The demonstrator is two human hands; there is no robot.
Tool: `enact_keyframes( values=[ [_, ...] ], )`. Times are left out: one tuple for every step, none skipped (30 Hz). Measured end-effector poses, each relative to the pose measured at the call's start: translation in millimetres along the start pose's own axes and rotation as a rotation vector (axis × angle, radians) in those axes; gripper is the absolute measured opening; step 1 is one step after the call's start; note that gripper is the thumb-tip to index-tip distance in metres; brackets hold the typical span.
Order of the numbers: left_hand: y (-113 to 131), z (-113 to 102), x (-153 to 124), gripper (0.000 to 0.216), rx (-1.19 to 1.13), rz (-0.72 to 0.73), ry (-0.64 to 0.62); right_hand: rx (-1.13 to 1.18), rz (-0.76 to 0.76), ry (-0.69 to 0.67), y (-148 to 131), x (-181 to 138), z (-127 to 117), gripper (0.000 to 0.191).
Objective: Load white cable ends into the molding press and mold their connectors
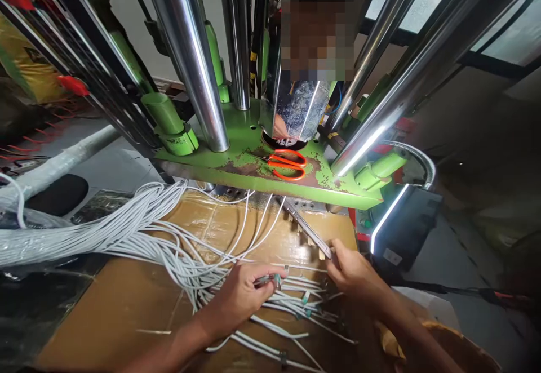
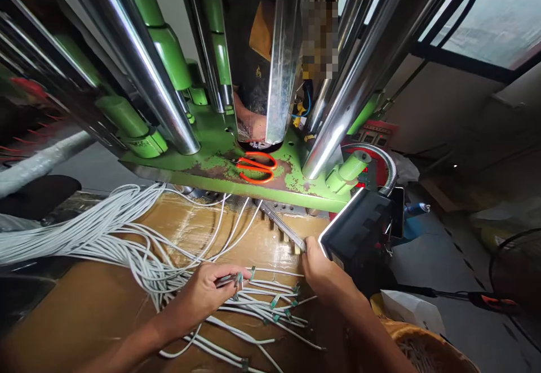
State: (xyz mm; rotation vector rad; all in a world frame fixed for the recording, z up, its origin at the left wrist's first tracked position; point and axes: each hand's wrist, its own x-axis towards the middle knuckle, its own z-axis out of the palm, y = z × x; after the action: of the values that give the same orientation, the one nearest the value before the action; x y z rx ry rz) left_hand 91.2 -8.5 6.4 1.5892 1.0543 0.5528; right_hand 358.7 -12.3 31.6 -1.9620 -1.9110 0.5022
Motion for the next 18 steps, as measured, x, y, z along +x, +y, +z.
enact_keyframes(
  values=[
    [2,0,-3,0.026,0.034,0.081,-0.016,0.072,0.029,-0.092,-10,-11,1,0.014],
    [4,-1,-6,0.028,0.06,0.175,-0.033,0.176,0.069,-0.184,-22,-22,4,0.019],
    [6,-1,-10,0.029,0.084,0.27,-0.05,0.301,0.118,-0.258,-33,-33,10,0.024],
    [7,0,-14,0.03,0.107,0.358,-0.067,0.431,0.172,-0.299,-43,-44,17,0.027],
    [7,0,-17,0.031,0.127,0.428,-0.082,0.546,0.22,-0.305,-53,-53,25,0.03],
    [7,1,-21,0.032,0.145,0.479,-0.094,0.631,0.254,-0.281,-60,-61,34,0.033],
    [6,3,-24,0.033,0.163,0.517,-0.106,0.693,0.279,-0.254,-66,-67,42,0.037],
    [4,4,-27,0.034,0.18,0.542,-0.116,0.737,0.296,-0.223,-70,-71,48,0.041],
    [2,6,-29,0.035,0.198,0.563,-0.122,0.765,0.302,-0.195,-73,-74,54,0.044],
    [0,7,-31,0.035,0.219,0.578,-0.124,0.784,0.3,-0.177,-75,-75,57,0.045],
    [-2,8,-32,0.034,0.241,0.586,-0.123,0.803,0.299,-0.168,-76,-76,59,0.045],
    [-4,9,-33,0.033,0.263,0.587,-0.121,0.821,0.298,-0.167,-76,-76,60,0.045],
    [-6,9,-33,0.033,0.28,0.58,-0.121,0.838,0.297,-0.171,-76,-75,59,0.046],
    [-7,10,-33,0.033,0.292,0.568,-0.121,0.851,0.296,-0.173,-76,-75,58,0.047],
    [-8,10,-32,0.033,0.3,0.555,-0.124,0.857,0.297,-0.174,-76,-74,58,0.048],
    [-9,11,-31,0.033,0.304,0.544,-0.128,0.859,0.298,-0.172,-76,-74,57,0.049],
    [-9,12,-30,0.034,0.309,0.538,-0.132,0.855,0.298,-0.168,-76,-74,57,0.049],
    [-10,12,-29,0.035,0.313,0.536,-0.134,0.852,0.291,-0.161,-75,-74,57,0.05]
  ],
)
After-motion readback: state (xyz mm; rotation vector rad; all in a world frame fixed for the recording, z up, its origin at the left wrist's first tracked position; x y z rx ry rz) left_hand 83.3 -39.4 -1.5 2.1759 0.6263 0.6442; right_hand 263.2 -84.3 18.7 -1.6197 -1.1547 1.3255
